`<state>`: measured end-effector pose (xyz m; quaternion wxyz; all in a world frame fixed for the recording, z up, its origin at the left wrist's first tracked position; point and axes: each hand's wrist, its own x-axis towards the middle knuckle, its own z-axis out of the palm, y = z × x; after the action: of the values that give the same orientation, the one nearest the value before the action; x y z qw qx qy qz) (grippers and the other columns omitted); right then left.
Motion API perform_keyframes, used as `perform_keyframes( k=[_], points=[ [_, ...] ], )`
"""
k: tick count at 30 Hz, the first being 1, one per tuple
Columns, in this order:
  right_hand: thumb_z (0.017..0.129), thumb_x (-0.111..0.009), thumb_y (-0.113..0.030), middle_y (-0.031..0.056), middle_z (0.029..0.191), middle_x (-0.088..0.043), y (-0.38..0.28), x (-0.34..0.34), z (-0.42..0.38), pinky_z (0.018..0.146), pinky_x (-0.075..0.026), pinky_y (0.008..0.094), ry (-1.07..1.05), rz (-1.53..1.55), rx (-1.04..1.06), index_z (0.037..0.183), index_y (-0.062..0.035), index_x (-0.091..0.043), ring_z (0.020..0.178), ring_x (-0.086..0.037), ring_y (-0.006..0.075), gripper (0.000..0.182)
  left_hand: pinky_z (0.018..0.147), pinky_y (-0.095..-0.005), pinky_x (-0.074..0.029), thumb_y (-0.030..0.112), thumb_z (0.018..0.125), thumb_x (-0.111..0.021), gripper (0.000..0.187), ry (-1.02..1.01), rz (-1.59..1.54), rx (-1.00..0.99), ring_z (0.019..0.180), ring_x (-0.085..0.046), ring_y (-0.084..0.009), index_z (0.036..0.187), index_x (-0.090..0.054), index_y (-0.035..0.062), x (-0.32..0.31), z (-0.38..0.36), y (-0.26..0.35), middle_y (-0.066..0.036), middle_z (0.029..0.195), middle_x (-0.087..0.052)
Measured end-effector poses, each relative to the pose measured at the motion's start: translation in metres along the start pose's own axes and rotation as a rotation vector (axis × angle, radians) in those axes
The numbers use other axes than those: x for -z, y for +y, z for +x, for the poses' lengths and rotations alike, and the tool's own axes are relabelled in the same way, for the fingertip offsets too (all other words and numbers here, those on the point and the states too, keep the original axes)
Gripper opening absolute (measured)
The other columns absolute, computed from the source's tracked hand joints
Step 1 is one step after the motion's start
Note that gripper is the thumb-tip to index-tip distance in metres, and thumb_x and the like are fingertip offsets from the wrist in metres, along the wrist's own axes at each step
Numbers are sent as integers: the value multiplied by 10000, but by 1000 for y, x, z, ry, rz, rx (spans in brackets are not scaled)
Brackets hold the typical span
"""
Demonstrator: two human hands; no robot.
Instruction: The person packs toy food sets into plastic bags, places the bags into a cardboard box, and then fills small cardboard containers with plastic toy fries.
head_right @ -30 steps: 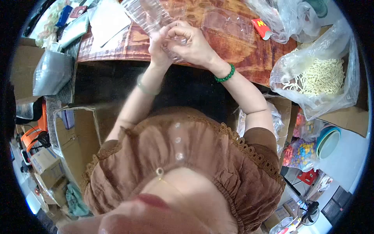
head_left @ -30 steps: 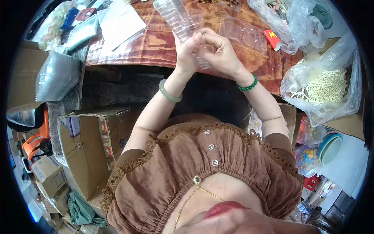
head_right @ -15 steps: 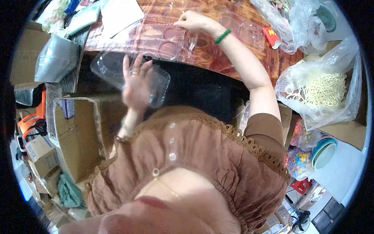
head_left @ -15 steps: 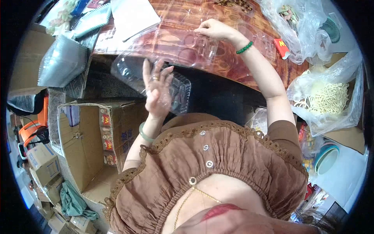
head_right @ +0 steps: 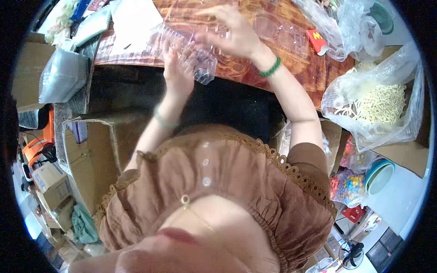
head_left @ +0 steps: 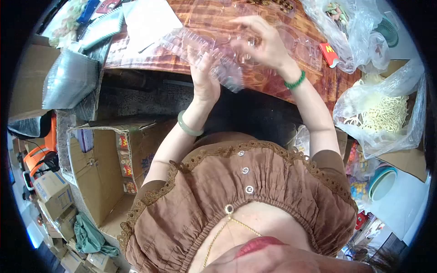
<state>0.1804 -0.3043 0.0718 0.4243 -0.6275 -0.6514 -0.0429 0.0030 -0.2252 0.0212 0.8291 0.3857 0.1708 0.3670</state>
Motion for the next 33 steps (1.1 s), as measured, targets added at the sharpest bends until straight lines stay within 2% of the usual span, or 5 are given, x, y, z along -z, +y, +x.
perform_keyframes(
  k=[8, 11, 16, 27, 33],
  points=[
    [802, -714, -34, 128, 1081, -630, -97, 39, -89, 788, -530, 330, 503, 135, -29, 1122, -8, -562, 943, -630, 206, 356, 1075, -436, -319, 373, 832, -683, 913, -382, -123, 15, 1253, -405, -291, 1476, -106, 81, -53, -38, 3, -155, 1354, -390],
    [877, -653, -66, 103, 955, -650, -90, 95, -122, 642, -538, 241, 792, 512, -557, 1099, 2, -558, 805, -650, 151, 252, 1099, -436, -283, 290, 680, -847, 999, -412, 616, -187, 1352, -299, -327, 1440, -256, 21, -30, -39, 0, -209, 1420, -343],
    [873, -686, -156, 29, 844, -646, -19, 125, -199, 567, -492, 214, 538, 490, -1061, 1051, -19, -596, 669, -605, 91, 242, 1056, -517, -282, 167, 815, -688, 342, -567, 1432, -695, 1264, -428, -362, 1140, -632, 77, 23, -7, -17, -146, 1273, -550],
    [722, -783, -344, 44, 1187, -547, 38, 72, -195, 946, -353, 438, 536, -592, -700, 1047, -144, -636, 1145, -451, 273, 409, 1013, -457, -392, 43, 814, -642, 136, -973, 1340, -733, 1179, -542, -292, 930, -704, 79, 30, 52, -2, -61, 1143, -652],
    [796, -736, -136, 64, 947, -627, 41, 107, -192, 668, -498, 262, 668, -560, -574, 963, -33, -652, 773, -617, 147, 214, 997, -443, -405, 23, 792, -664, 145, -977, 1431, -798, 1204, -528, -299, 923, -703, 72, 29, 51, 5, -81, 1160, -642]
  ],
)
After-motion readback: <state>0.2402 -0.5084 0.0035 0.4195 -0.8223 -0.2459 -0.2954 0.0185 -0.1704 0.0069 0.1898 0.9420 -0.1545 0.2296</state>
